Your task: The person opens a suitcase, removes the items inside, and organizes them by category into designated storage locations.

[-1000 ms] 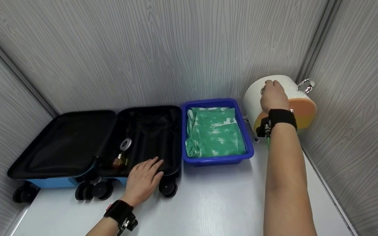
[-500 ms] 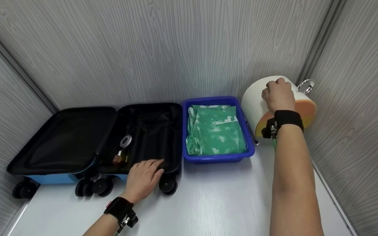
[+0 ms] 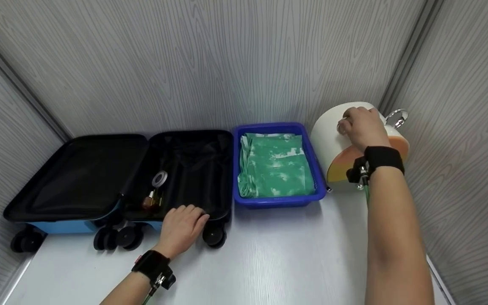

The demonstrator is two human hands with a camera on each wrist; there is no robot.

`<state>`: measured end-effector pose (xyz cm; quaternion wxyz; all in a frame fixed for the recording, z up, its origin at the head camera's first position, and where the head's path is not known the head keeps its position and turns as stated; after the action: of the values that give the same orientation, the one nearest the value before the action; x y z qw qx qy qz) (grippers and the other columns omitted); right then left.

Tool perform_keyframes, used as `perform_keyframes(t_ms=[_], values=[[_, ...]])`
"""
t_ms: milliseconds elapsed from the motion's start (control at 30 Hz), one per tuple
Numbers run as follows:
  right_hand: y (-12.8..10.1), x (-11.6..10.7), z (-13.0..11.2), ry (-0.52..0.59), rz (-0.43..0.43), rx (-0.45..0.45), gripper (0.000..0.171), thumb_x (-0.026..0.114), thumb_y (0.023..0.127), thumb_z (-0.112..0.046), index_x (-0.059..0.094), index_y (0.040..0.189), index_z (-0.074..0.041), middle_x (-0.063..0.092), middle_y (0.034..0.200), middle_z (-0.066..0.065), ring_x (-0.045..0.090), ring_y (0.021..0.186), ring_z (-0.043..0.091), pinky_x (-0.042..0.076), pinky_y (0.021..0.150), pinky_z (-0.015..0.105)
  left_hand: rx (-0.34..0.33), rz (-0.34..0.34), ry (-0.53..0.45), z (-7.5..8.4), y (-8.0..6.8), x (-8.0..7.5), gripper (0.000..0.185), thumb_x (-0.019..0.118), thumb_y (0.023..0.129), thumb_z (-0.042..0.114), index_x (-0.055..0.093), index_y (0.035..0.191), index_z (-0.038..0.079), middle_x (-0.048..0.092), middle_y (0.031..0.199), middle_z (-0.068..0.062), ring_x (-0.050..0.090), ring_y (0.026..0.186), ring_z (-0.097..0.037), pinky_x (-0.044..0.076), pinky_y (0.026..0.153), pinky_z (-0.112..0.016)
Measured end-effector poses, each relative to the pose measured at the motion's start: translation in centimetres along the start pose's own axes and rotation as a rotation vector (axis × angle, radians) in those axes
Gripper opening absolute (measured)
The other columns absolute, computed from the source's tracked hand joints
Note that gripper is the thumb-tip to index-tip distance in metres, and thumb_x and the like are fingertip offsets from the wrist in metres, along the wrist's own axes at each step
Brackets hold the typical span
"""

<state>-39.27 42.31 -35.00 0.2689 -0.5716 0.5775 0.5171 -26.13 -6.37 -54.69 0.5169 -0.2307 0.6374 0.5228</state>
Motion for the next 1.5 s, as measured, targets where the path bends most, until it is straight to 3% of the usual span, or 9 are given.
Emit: perform_keyframes(t_ms=[133,300,700,1033,1200,1500], values=[[-0.9,-0.7,0.2,-0.006,-0.014,-0.001,0.031,0.055,0.108,-0.027,0.068,0.117,0.0,0.067,0.115,0.022,0.057,0.107,0.044,0.041,0.091,0.058,0.007,-0.012,0.0,0.2,0.3,0.1,0.047,0.038,0.109,0.051,0.068,0.094,0.018,0.063,0.087,0.001,0.057,0.078,-0.023,0.041,0.066,-0.036],[-1.7,-1.3,0.1,-0.019,-0.052,-0.014,0.028,0.057,0.107,-0.027,0.07,0.113,-0.003,0.069,0.11,0.017,0.059,0.1,0.037,0.042,0.083,0.051,0.008,-0.016,0.003,0.4,0.4,0.3,0.047,0.039,0.109,0.051,0.069,0.095,0.018,0.064,0.088,0.001,0.058,0.08,-0.023,0.042,0.066,-0.037],[-2.4,-3.0,-1.1,-0.037,-0.221,0.042,0.028,0.061,0.105,-0.029,0.067,0.118,-0.004,0.067,0.117,0.019,0.059,0.106,0.037,0.044,0.089,0.057,-0.008,-0.057,-0.005,0.5,0.7,0.5,0.049,0.036,0.109,0.053,0.069,0.097,0.019,0.063,0.089,0.001,0.057,0.081,-0.022,0.041,0.068,-0.036],[-2.3,-3.4,-1.8,-0.103,-0.263,0.015,0.022,0.063,0.104,-0.024,0.072,0.114,-0.006,0.07,0.102,0.013,0.061,0.091,0.029,0.045,0.081,0.05,-0.014,-0.028,-0.023,0.4,0.5,0.5,0.045,0.041,0.109,0.051,0.069,0.094,0.018,0.063,0.087,0.001,0.058,0.08,-0.023,0.042,0.068,-0.037],[-2.5,-3.8,-2.0,-0.109,-0.307,0.026,0.028,0.063,0.104,-0.028,0.07,0.116,-0.004,0.069,0.103,0.015,0.06,0.092,0.032,0.045,0.083,0.054,-0.014,-0.035,-0.025,0.4,0.4,0.5,0.046,0.04,0.109,0.051,0.069,0.096,0.018,0.064,0.088,0.001,0.058,0.081,-0.023,0.043,0.069,-0.037],[-2.9,-4.9,-3.2,-0.167,-0.375,0.024,0.024,0.067,0.101,-0.031,0.075,0.111,-0.011,0.072,0.101,0.007,0.063,0.095,0.029,0.046,0.083,0.051,-0.023,-0.061,-0.013,0.3,0.5,0.7,0.049,0.036,0.109,0.053,0.069,0.097,0.019,0.063,0.089,0.001,0.057,0.082,-0.023,0.042,0.069,-0.037]])
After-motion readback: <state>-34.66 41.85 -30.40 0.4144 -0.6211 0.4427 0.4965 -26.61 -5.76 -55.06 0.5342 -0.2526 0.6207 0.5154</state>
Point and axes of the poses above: each hand's wrist, its own y-axis towards the middle knuckle, its own x-axis out of the palm, z = x × y, the point moved 3 cm from there along y, towards the middle knuckle
